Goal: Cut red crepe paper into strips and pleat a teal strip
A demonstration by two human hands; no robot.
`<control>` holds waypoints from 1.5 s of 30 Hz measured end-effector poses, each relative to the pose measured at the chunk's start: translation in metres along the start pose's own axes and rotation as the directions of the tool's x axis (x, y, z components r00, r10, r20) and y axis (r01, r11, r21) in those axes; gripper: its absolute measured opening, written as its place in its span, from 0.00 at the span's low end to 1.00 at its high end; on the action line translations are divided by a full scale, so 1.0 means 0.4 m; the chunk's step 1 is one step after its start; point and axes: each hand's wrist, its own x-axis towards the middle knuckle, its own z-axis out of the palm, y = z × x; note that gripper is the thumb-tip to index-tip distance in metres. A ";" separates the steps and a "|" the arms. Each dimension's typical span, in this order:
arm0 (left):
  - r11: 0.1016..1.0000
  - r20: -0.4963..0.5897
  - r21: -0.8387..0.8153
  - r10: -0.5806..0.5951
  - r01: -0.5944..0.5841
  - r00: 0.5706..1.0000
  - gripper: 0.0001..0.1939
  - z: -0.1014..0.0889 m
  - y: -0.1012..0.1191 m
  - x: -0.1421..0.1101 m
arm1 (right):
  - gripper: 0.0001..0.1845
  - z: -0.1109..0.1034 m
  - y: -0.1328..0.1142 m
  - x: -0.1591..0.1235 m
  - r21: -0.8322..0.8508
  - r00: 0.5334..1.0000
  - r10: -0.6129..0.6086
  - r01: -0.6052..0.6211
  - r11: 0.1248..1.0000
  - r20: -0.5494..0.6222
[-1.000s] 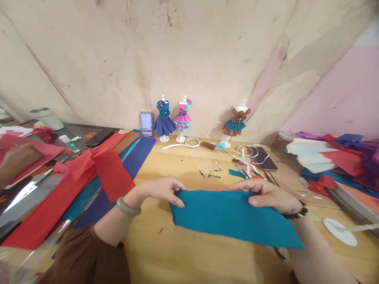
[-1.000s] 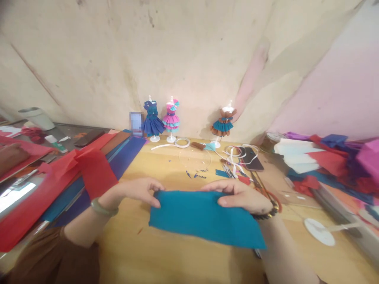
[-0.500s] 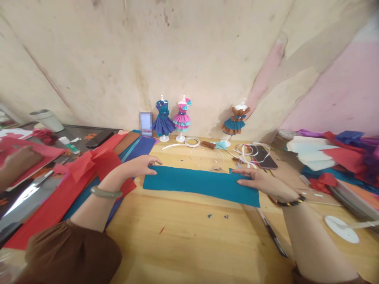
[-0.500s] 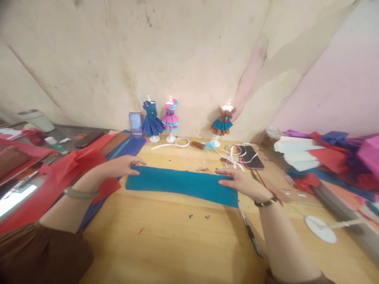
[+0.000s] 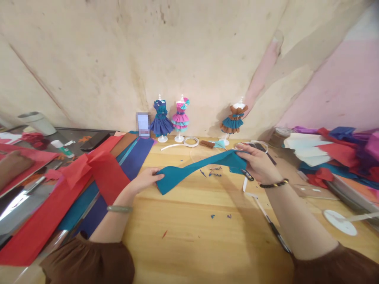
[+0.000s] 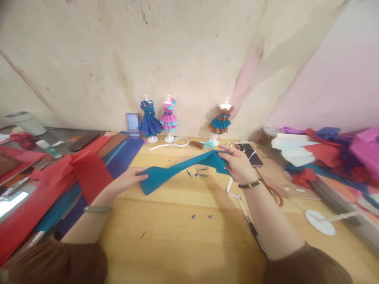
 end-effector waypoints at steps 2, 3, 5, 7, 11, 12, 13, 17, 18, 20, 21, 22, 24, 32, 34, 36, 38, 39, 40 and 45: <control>0.996 -0.032 -0.084 -0.010 0.007 0.999 0.12 0.016 -0.021 0.007 | 0.19 0.044 -0.014 0.041 -0.005 0.997 -0.054 0.053 0.999 -0.056; 0.993 -0.052 -0.122 -0.012 0.006 0.999 0.11 0.025 -0.031 0.011 | 0.19 0.069 -0.020 0.062 -0.015 0.994 -0.081 0.080 0.997 -0.078; 0.983 -0.087 -0.182 -0.007 -0.009 0.996 0.09 0.047 -0.050 0.022 | 0.22 0.125 -0.023 0.099 -0.053 0.989 -0.122 0.117 0.992 -0.083; 0.970 -0.117 -0.240 0.000 -0.028 0.993 0.10 0.067 -0.063 0.031 | 0.25 0.183 -0.018 0.128 -0.103 0.990 -0.138 0.134 0.986 -0.036; 0.926 -0.172 -0.377 -0.030 -0.038 0.985 0.18 0.082 -0.080 0.043 | 0.32 0.280 0.003 0.147 -0.219 0.982 -0.104 0.139 0.966 0.160; 0.910 -0.187 -0.413 -0.043 -0.039 0.981 0.19 0.081 -0.083 0.045 | 0.36 0.297 0.008 0.138 -0.240 0.976 -0.089 0.137 0.961 0.200; 0.893 -0.201 -0.448 -0.057 -0.040 0.978 0.21 0.077 -0.085 0.048 | 0.39 0.310 0.013 0.121 -0.272 0.968 -0.085 0.149 0.951 0.234; 0.819 -0.250 -0.570 -0.089 -0.072 0.964 0.24 0.060 -0.089 0.058 | 0.40 0.352 0.054 -0.061 -0.548 0.868 -0.225 0.461 0.698 0.443; 0.800 -0.264 -0.594 -0.090 -0.089 0.960 0.24 0.058 -0.087 0.060 | 0.38 0.364 0.073 -0.132 -0.555 0.802 -0.251 0.566 0.610 0.542; 0.764 -0.292 -0.632 -0.082 -0.128 0.953 0.25 0.054 -0.083 0.062 | 0.40 0.392 0.118 -0.281 -0.416 0.565 -0.138 0.732 0.539 0.814; 0.749 -0.303 -0.646 -0.075 -0.147 0.950 0.25 0.054 -0.080 0.062 | 0.42 0.409 0.143 -0.349 -0.314 0.423 -0.080 0.775 0.548 0.903; 0.737 -0.312 -0.656 -0.066 -0.164 0.948 0.26 0.053 -0.077 0.061 | 0.40 0.426 0.167 -0.406 -0.236 0.310 -0.034 0.785 0.573 0.950; 0.719 -0.329 -0.666 -0.047 -0.197 0.943 0.26 0.050 -0.074 0.057 | 0.35 0.451 0.208 -0.468 -0.195 0.248 0.000 0.764 0.615 0.969; 0.690 -0.420 -0.655 0.006 -0.307 0.908 0.26 0.028 -0.085 0.041 | 0.33 0.223 0.213 -0.207 -0.693 0.757 -0.071 0.627 0.355 0.649; 0.688 -0.428 -0.651 0.018 -0.322 0.904 0.26 0.030 -0.086 0.043 | 0.33 0.169 0.203 -0.202 -0.787 0.845 -0.160 0.535 0.309 0.511; 0.684 -0.428 -0.647 0.040 -0.337 0.903 0.26 0.033 -0.084 0.045 | 0.34 0.160 0.205 -0.260 -0.722 0.780 -0.178 0.624 0.299 0.600; 0.679 -0.428 -0.643 0.065 -0.354 0.901 0.26 0.036 -0.081 0.047 | 0.36 0.177 0.219 -0.331 -0.498 0.553 -0.097 0.802 0.328 0.827; 0.674 -0.432 -0.643 0.075 -0.365 0.899 0.26 0.037 -0.079 0.048 | 0.39 0.184 0.228 -0.352 -0.359 0.400 -0.043 0.861 0.361 0.916; 0.664 -0.437 -0.646 0.084 -0.378 0.895 0.25 0.036 -0.076 0.048 | 0.39 0.185 0.236 -0.355 -0.289 0.305 0.017 0.882 0.373 0.952; 0.567 -0.477 -0.680 0.141 -0.466 0.867 0.21 0.019 -0.059 0.041 | 0.29 0.152 0.225 -0.191 -0.750 0.798 -0.137 0.599 0.280 0.587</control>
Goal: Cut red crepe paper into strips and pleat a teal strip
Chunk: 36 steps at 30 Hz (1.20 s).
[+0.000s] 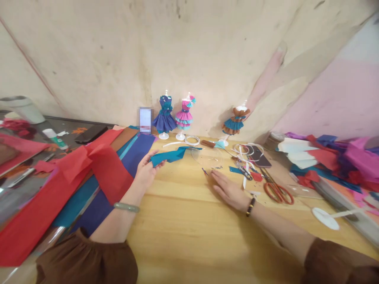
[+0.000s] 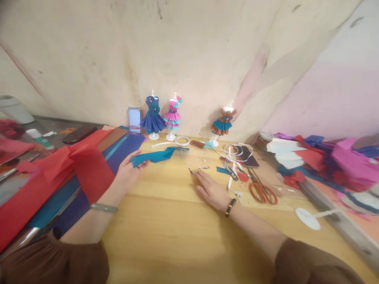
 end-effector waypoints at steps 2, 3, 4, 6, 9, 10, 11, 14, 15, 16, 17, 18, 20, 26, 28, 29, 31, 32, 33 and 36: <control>0.999 -0.007 -0.036 0.024 -0.024 1.000 0.19 0.000 0.011 0.003 | 0.29 0.005 -0.019 0.063 0.029 0.998 -0.058 0.059 0.998 -0.032; 0.998 -0.013 -0.049 0.034 -0.035 0.999 0.18 -0.001 0.015 0.004 | 0.29 0.020 -0.056 0.092 0.086 0.984 -0.180 0.179 0.980 -0.004; 0.997 -0.019 -0.059 0.043 -0.044 0.999 0.17 -0.002 0.018 0.004 | 0.30 0.042 -0.104 0.120 0.155 0.954 -0.300 0.295 0.943 0.011; 0.996 -0.028 -0.064 0.058 -0.060 0.998 0.17 -0.005 0.021 0.003 | 0.30 0.098 -0.205 0.174 0.187 0.936 -0.353 0.346 0.920 0.004; 0.996 -0.038 0.027 0.084 -0.083 0.996 0.19 -0.011 0.022 -0.004 | 0.27 0.157 -0.267 0.251 0.206 0.959 -0.280 0.284 0.936 -0.051; 0.992 -0.039 0.083 0.095 -0.091 0.995 0.20 -0.012 0.022 -0.007 | 0.26 0.162 -0.254 0.270 0.213 0.970 -0.228 0.240 0.947 -0.079; 0.985 -0.037 0.139 0.103 -0.097 0.994 0.21 -0.012 0.023 -0.011 | 0.25 0.159 -0.227 0.282 0.222 0.979 -0.174 0.194 0.956 -0.106; 0.960 -0.015 0.267 0.094 -0.086 0.995 0.22 0.000 0.022 -0.024 | 0.24 0.120 -0.119 0.266 0.266 0.981 0.008 0.044 0.963 -0.192; 0.953 0.000 0.295 0.075 -0.071 0.997 0.23 0.009 0.018 -0.030 | 0.24 0.103 -0.089 0.245 0.286 0.973 0.066 0.000 0.958 -0.221; 0.943 0.020 0.328 0.049 -0.053 0.999 0.23 0.020 0.011 -0.038 | 0.24 0.088 -0.067 0.220 0.311 0.964 0.114 -0.035 0.950 -0.239; 0.933 0.042 0.359 0.017 -0.031 0.999 0.24 0.034 0.002 -0.046 | 0.23 0.075 -0.053 0.193 0.340 0.955 0.159 -0.067 0.938 -0.252; 0.920 0.068 0.392 -0.023 -0.006 0.997 0.26 0.048 -0.011 -0.057 | 0.23 0.065 -0.048 0.165 0.372 0.946 0.200 -0.095 0.923 -0.255; 0.883 0.108 0.468 -0.101 0.039 0.989 0.28 0.077 -0.039 -0.083 | 0.23 0.056 -0.059 0.119 0.442 0.937 0.261 -0.138 0.886 -0.231; 0.655 0.084 0.744 -0.286 0.131 0.955 0.34 0.130 -0.093 -0.159 | 0.37 0.051 -0.130 0.092 0.771 0.899 0.439 -0.278 0.573 -0.002; 0.603 0.039 0.760 -0.413 0.241 0.910 0.36 0.143 -0.093 -0.171 | 0.38 0.047 -0.139 0.100 0.755 0.923 0.383 -0.265 0.600 0.019; 0.597 0.014 0.744 -0.464 0.301 0.886 0.36 0.150 -0.090 -0.175 | 0.35 0.046 -0.139 0.103 0.722 0.936 0.351 -0.261 0.641 0.027; 0.574 -0.027 0.716 -0.546 0.398 0.837 0.35 0.160 -0.084 -0.180 | 0.26 0.048 -0.132 0.104 0.646 0.948 0.316 -0.264 0.716 0.037; 0.550 -0.036 0.715 -0.588 0.432 0.808 0.34 0.162 -0.079 -0.182 | 0.21 0.049 -0.125 0.102 0.616 0.949 0.314 -0.270 0.740 0.039; 0.516 -0.040 0.725 -0.631 0.457 0.775 0.32 0.162 -0.075 -0.182 | 0.18 0.050 -0.119 0.098 0.599 0.948 0.315 -0.276 0.752 0.041; 0.376 -0.039 0.823 -0.710 0.426 0.703 0.29 0.147 -0.058 -0.177 | 0.16 0.046 -0.103 0.083 0.595 0.952 0.303 -0.270 0.757 0.046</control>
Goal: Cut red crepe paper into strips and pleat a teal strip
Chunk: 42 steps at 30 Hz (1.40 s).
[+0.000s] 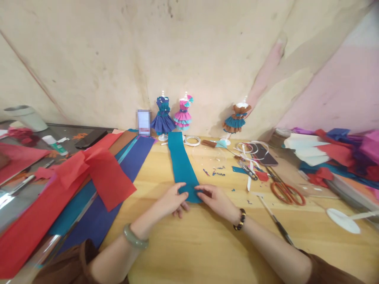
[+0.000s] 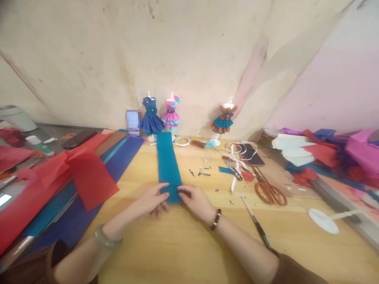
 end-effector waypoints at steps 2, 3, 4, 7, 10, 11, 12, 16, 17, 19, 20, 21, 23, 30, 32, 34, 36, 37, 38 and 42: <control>0.974 -0.074 0.212 0.096 -0.078 0.993 0.27 -0.019 -0.005 -0.004 | 0.18 -0.013 -0.002 -0.010 -0.013 0.999 -0.020 0.020 1.000 0.036; 0.928 -0.134 0.341 0.204 -0.149 0.970 0.25 -0.028 -0.006 -0.005 | 0.20 -0.020 -0.005 -0.015 -0.021 0.997 -0.035 0.036 0.999 0.069; 0.853 -0.177 0.470 0.341 -0.224 0.923 0.22 -0.035 -0.007 -0.007 | 0.23 -0.026 -0.009 -0.020 -0.027 0.993 -0.052 0.055 0.998 0.108; 0.538 -0.077 0.731 0.676 -0.420 0.733 0.15 -0.036 -0.007 -0.012 | 0.30 -0.038 -0.013 -0.026 -0.038 0.974 -0.113 0.123 0.992 0.196; 0.347 0.169 0.767 0.702 -0.539 0.692 0.15 -0.014 -0.012 -0.013 | 0.31 -0.040 -0.001 -0.024 -0.050 0.965 -0.168 0.181 0.982 0.203; 0.330 0.205 0.774 0.676 -0.540 0.707 0.16 -0.006 -0.014 -0.012 | 0.31 -0.038 0.004 -0.023 -0.047 0.964 -0.184 0.196 0.979 0.193; 0.324 0.217 0.785 0.655 -0.528 0.724 0.17 0.002 -0.017 -0.011 | 0.30 -0.036 0.010 -0.023 -0.042 0.964 -0.201 0.211 0.977 0.175; 0.334 0.179 0.813 0.636 -0.477 0.750 0.11 0.013 -0.025 -0.007 | 0.20 -0.023 0.022 -0.030 -0.092 0.947 -0.317 0.321 0.943 0.047; 0.335 0.178 0.812 0.636 -0.477 0.751 0.10 0.013 -0.025 -0.007 | 0.17 -0.021 0.023 -0.033 -0.121 0.936 -0.352 0.353 0.928 0.027; 0.337 0.180 0.810 0.637 -0.480 0.750 0.10 0.011 -0.025 -0.008 | 0.13 -0.017 0.023 -0.038 -0.162 0.915 -0.404 0.400 0.902 0.014; 0.335 0.184 0.809 0.638 -0.484 0.748 0.11 0.010 -0.025 -0.009 | 0.11 -0.016 0.023 -0.040 -0.173 0.909 -0.417 0.413 0.894 0.017; 0.333 0.188 0.807 0.638 -0.487 0.747 0.13 0.010 -0.025 -0.010 | 0.09 -0.017 0.024 -0.042 -0.182 0.906 -0.424 0.420 0.889 0.019; 0.336 0.189 0.805 0.636 -0.489 0.748 0.16 0.008 -0.026 -0.011 | 0.08 -0.019 0.027 -0.043 -0.198 0.903 -0.428 0.425 0.883 0.031; 0.431 0.136 0.748 0.644 -0.504 0.753 0.13 -0.002 -0.042 -0.014 | 0.10 -0.032 0.034 -0.044 -0.179 0.885 -0.454 0.465 0.867 0.102; 0.440 0.124 0.740 0.655 -0.509 0.746 0.14 -0.003 -0.044 -0.015 | 0.10 -0.034 0.036 -0.043 -0.150 0.888 -0.453 0.459 0.876 0.075; 0.436 0.111 0.742 0.668 -0.508 0.736 0.15 -0.003 -0.044 -0.014 | 0.09 -0.036 0.036 -0.040 -0.111 0.905 -0.425 0.424 0.899 0.019; 0.428 0.097 0.747 0.687 -0.508 0.721 0.13 -0.003 -0.044 -0.012 | 0.08 -0.037 0.035 -0.035 -0.064 0.928 -0.371 0.369 0.927 -0.022; 0.430 0.087 0.745 0.695 -0.510 0.713 0.10 -0.004 -0.044 -0.009 | 0.08 -0.038 0.033 -0.033 -0.037 0.940 -0.339 0.338 0.940 -0.028; 0.443 0.074 0.731 0.704 -0.519 0.706 0.09 -0.005 -0.044 -0.006 | 0.08 -0.039 0.030 -0.030 -0.009 0.951 -0.307 0.307 0.952 -0.030; 0.629 -0.044 0.555 0.675 -0.544 0.736 0.09 -0.016 -0.040 0.010 | 0.11 -0.041 0.021 -0.021 0.096 0.989 -0.131 0.137 0.986 -0.067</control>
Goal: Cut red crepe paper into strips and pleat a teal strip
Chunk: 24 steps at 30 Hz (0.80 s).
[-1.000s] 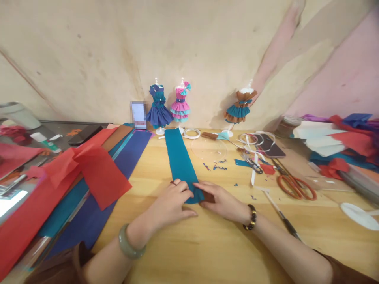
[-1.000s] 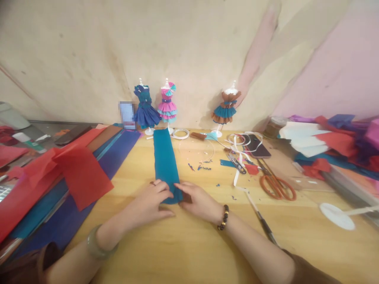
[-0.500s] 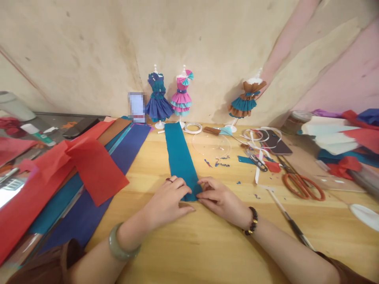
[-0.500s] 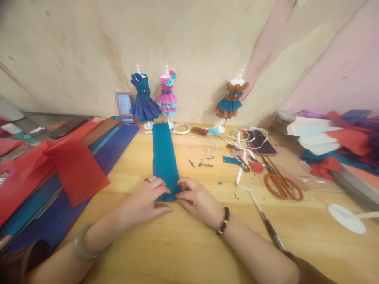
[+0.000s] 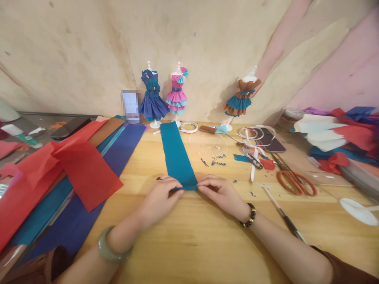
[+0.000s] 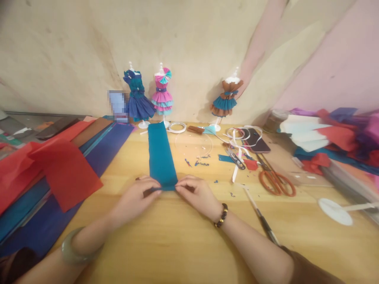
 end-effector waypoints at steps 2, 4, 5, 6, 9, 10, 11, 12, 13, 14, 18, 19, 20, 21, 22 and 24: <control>0.983 -0.012 -0.132 -0.128 0.125 0.992 0.09 -0.003 -0.006 0.007 | 0.14 0.001 -0.001 0.004 0.063 0.990 0.139 -0.137 0.989 -0.019; 0.938 0.009 -0.262 -0.233 0.228 0.972 0.12 -0.006 -0.012 0.013 | 0.17 0.002 0.000 0.008 0.154 0.968 0.253 -0.248 0.956 -0.008; 0.912 0.020 -0.319 -0.266 0.258 0.964 0.13 -0.006 -0.015 0.015 | 0.18 0.003 0.001 0.009 0.201 0.959 0.282 -0.276 0.940 0.002; 0.891 0.022 -0.360 -0.289 0.278 0.957 0.14 -0.005 -0.018 0.017 | 0.19 0.005 0.002 0.010 0.242 0.958 0.288 -0.281 0.929 0.008; 0.869 -0.022 -0.396 -0.333 0.298 0.943 0.15 -0.003 -0.023 0.020 | 0.22 0.008 0.006 0.014 0.311 0.971 0.240 -0.232 0.922 0.011; 0.871 -0.040 -0.393 -0.337 0.295 0.941 0.15 -0.002 -0.023 0.020 | 0.23 0.010 0.009 0.015 0.319 0.974 0.225 -0.215 0.923 0.006; 0.874 -0.053 -0.389 -0.336 0.290 0.941 0.15 -0.002 -0.023 0.020 | 0.23 0.011 0.013 0.016 0.321 0.977 0.213 -0.202 0.925 -0.002; 0.878 -0.061 -0.384 -0.333 0.286 0.941 0.15 -0.003 -0.021 0.020 | 0.23 0.013 0.017 0.018 0.319 0.978 0.207 -0.193 0.928 -0.010; 0.882 -0.067 -0.376 -0.331 0.283 0.941 0.15 -0.004 -0.019 0.020 | 0.22 0.015 0.022 0.018 0.314 0.979 0.203 -0.187 0.931 -0.019; 0.887 -0.072 -0.367 -0.329 0.281 0.942 0.15 -0.005 -0.017 0.020 | 0.21 0.018 0.026 0.019 0.307 0.980 0.199 -0.181 0.935 -0.029; 0.907 -0.071 -0.322 -0.309 0.272 0.948 0.15 -0.009 -0.013 0.020 | 0.20 0.032 0.032 0.021 0.151 0.987 0.145 -0.134 0.979 -0.065; 0.914 -0.071 -0.305 -0.303 0.269 0.950 0.14 -0.009 -0.014 0.020 | 0.19 0.031 0.029 0.024 0.085 0.989 0.128 -0.122 0.989 -0.074; 0.919 -0.076 -0.288 -0.300 0.267 0.951 0.13 -0.009 -0.014 0.020 | 0.19 0.025 0.025 0.027 0.010 0.990 0.113 -0.113 0.994 -0.089; 0.924 -0.088 -0.275 -0.301 0.268 0.949 0.12 -0.010 -0.014 0.020 | 0.18 0.012 0.020 0.032 -0.066 0.989 0.102 -0.110 0.992 -0.111; 0.926 -0.104 -0.266 -0.305 0.269 0.947 0.12 -0.010 -0.014 0.020 | 0.17 -0.008 0.016 0.038 -0.137 0.985 0.095 -0.115 0.984 -0.144; 0.924 -0.140 -0.271 -0.315 0.270 0.939 0.12 -0.012 -0.014 0.020 | 0.15 -0.073 0.010 0.049 -0.290 0.968 0.076 -0.146 0.946 -0.239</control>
